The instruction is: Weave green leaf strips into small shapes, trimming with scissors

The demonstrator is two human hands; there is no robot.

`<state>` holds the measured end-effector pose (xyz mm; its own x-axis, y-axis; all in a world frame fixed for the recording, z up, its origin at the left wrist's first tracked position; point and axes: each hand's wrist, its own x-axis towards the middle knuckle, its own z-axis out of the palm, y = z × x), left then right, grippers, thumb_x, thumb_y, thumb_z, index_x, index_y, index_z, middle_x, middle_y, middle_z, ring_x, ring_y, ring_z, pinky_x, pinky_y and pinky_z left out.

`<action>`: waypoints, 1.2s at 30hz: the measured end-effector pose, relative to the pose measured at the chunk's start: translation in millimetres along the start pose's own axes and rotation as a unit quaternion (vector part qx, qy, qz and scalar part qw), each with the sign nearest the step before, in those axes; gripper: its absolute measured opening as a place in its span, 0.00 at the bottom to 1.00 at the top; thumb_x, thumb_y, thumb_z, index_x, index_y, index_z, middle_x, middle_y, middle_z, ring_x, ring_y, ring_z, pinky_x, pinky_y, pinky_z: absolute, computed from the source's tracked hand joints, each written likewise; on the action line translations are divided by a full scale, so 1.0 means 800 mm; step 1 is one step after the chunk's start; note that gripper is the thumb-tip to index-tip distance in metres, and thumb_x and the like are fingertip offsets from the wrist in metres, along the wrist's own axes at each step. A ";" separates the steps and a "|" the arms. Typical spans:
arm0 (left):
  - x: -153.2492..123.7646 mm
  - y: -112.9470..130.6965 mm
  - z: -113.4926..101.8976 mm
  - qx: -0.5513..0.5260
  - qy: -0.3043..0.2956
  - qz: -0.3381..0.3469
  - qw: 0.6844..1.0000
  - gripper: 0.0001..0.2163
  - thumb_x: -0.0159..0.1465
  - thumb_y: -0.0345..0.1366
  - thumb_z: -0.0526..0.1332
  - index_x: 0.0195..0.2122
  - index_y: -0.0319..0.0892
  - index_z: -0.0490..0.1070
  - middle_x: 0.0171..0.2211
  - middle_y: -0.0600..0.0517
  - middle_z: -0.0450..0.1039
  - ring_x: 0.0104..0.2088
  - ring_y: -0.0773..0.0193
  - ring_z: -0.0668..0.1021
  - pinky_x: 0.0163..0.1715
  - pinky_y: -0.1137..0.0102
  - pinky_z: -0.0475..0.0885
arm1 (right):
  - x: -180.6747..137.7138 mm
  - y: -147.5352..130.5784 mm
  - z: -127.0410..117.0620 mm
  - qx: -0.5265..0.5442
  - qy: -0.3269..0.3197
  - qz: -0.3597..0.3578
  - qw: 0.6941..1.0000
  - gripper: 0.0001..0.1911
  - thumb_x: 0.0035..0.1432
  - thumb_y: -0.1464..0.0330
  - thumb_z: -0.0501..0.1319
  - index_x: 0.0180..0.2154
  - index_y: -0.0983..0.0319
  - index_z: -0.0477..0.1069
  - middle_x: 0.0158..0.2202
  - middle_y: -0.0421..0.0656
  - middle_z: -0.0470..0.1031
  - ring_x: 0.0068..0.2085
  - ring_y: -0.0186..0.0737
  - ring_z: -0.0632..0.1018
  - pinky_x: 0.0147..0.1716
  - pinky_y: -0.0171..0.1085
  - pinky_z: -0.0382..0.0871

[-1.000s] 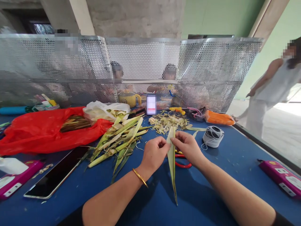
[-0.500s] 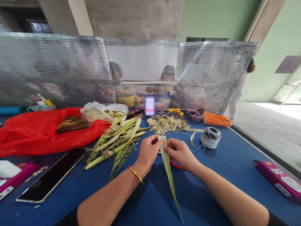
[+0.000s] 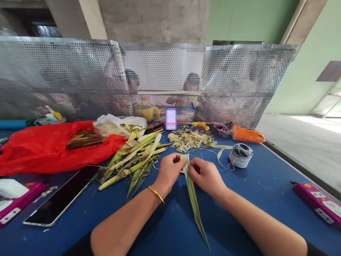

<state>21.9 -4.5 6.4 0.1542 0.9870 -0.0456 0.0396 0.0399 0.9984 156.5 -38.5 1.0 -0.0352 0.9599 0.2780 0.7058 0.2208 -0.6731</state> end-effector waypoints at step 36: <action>0.006 0.001 -0.003 -0.136 0.003 -0.023 0.990 0.10 0.45 0.37 0.68 0.27 0.37 0.76 0.24 0.53 0.73 0.23 0.69 0.71 0.24 0.73 0.66 | 0.001 -0.009 0.008 0.204 -0.012 0.040 0.978 0.13 0.56 0.60 0.53 0.27 0.61 0.66 0.23 0.37 0.65 0.25 0.33 0.65 0.24 0.32 0.58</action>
<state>20.3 0.8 6.8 0.1521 0.9841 -0.0919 -0.2213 0.1245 0.9672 147.1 -38.1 1.7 -0.0118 0.9798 0.1995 0.3664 0.1898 -0.9109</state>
